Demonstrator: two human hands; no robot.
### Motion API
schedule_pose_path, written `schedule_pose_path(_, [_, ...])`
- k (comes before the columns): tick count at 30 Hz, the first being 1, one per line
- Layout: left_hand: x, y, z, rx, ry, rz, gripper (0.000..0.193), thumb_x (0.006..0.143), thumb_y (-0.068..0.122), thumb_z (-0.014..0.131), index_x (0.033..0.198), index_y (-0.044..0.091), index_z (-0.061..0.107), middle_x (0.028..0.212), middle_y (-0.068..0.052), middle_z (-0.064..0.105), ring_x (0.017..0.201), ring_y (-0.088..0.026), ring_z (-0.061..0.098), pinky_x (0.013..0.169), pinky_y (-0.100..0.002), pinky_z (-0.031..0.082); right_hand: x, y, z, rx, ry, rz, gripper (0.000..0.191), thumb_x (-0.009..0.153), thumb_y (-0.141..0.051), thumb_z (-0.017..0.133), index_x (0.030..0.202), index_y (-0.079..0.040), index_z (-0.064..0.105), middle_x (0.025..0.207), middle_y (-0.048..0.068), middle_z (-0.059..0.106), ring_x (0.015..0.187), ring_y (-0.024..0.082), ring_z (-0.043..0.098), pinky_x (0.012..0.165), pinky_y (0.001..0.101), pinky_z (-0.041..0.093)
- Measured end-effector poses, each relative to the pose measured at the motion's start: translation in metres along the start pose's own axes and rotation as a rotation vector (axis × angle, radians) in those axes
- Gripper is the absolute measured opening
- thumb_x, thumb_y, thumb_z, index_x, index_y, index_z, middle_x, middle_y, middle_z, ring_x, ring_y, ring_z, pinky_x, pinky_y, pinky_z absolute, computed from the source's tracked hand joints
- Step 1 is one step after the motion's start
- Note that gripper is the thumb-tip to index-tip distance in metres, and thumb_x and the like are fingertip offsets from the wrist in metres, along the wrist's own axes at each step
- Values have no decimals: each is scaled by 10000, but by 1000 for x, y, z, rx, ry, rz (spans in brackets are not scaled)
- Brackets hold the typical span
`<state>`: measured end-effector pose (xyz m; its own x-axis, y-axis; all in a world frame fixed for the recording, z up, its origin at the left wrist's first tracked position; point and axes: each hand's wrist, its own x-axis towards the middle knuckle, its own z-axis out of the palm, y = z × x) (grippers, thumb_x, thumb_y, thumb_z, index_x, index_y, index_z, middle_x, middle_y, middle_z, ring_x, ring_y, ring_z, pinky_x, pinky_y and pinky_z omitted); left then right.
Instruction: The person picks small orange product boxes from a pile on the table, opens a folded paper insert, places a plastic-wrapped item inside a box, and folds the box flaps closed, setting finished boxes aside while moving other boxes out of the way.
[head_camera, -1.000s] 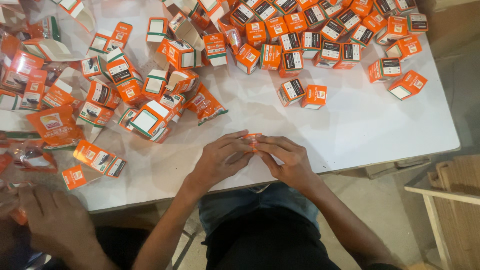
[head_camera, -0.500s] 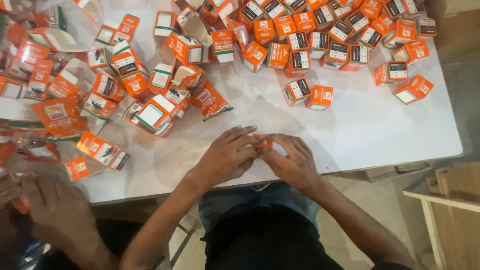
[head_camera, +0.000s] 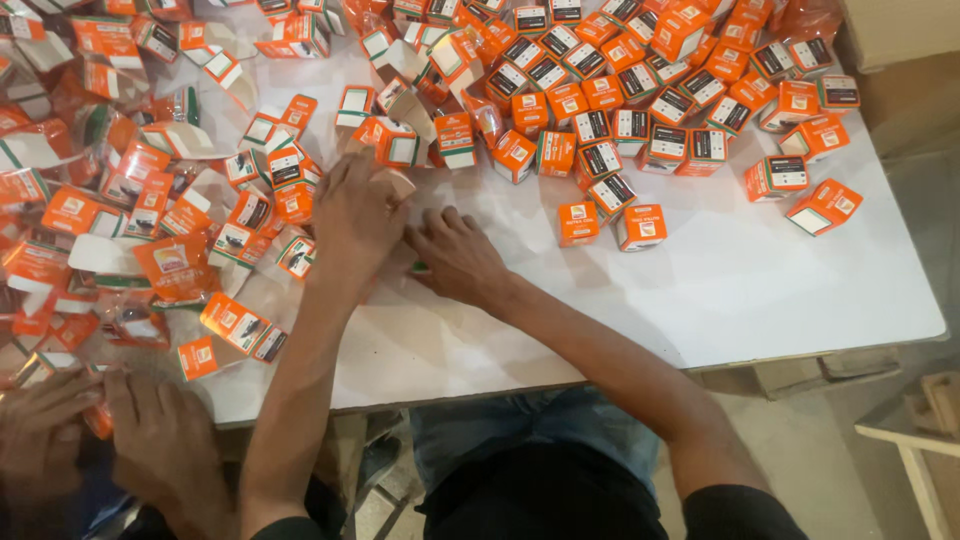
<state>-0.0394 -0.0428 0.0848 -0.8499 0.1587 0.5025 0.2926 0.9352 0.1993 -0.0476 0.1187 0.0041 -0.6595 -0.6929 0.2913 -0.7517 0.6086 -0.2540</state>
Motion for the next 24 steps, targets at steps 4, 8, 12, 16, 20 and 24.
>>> schedule_pose_path(4, [-20,21,-2,-348,153,220,107,815,107,743,827,45,657,1454,-240,600,1410,-405,519,1151,-503,463,-74,19,-24,80,109,-141,301,857,-317,796,1001,-108,634,1007,104,587,988,322,576,823,453,503])
schedule_pose_path(8, [-60,65,4,-592,-9,248,267,709,57,700,972,39,740,1107,-76,720,1151,-260,700,1162,-558,446,-159,32,-54,364,295,-51,196,959,-201,709,921,-53,586,1154,151,653,1031,339,654,842,412,554])
schedule_pose_path(12, [-87,102,25,-687,-68,156,292,733,206,850,946,109,677,988,-41,706,1003,-241,686,1125,-525,508,-217,33,-62,1110,393,582,447,1017,-389,456,909,-9,666,866,161,730,629,287,644,592,393,564])
schedule_pose_path(16, [-103,113,36,-796,-273,-42,616,706,283,918,1242,99,676,1160,-148,609,1017,-308,670,862,-397,576,-238,28,-51,1314,631,373,634,1155,-449,414,674,-41,466,642,159,598,601,286,605,590,394,529])
schedule_pose_path(20, [-111,113,48,-809,-155,-10,659,717,230,927,1294,114,631,1235,-161,641,1133,-340,662,925,-381,572,-217,13,-47,1531,647,382,619,1178,-476,378,714,-72,445,741,177,610,700,297,595,667,394,506])
schedule_pose_path(24, [-121,115,57,-882,-197,-107,703,732,228,935,1335,114,592,1283,-133,696,1204,-335,677,965,-400,572,-182,-3,-66,1233,579,410,377,1043,-361,458,1024,9,524,1275,224,555,912,302,475,724,359,366])
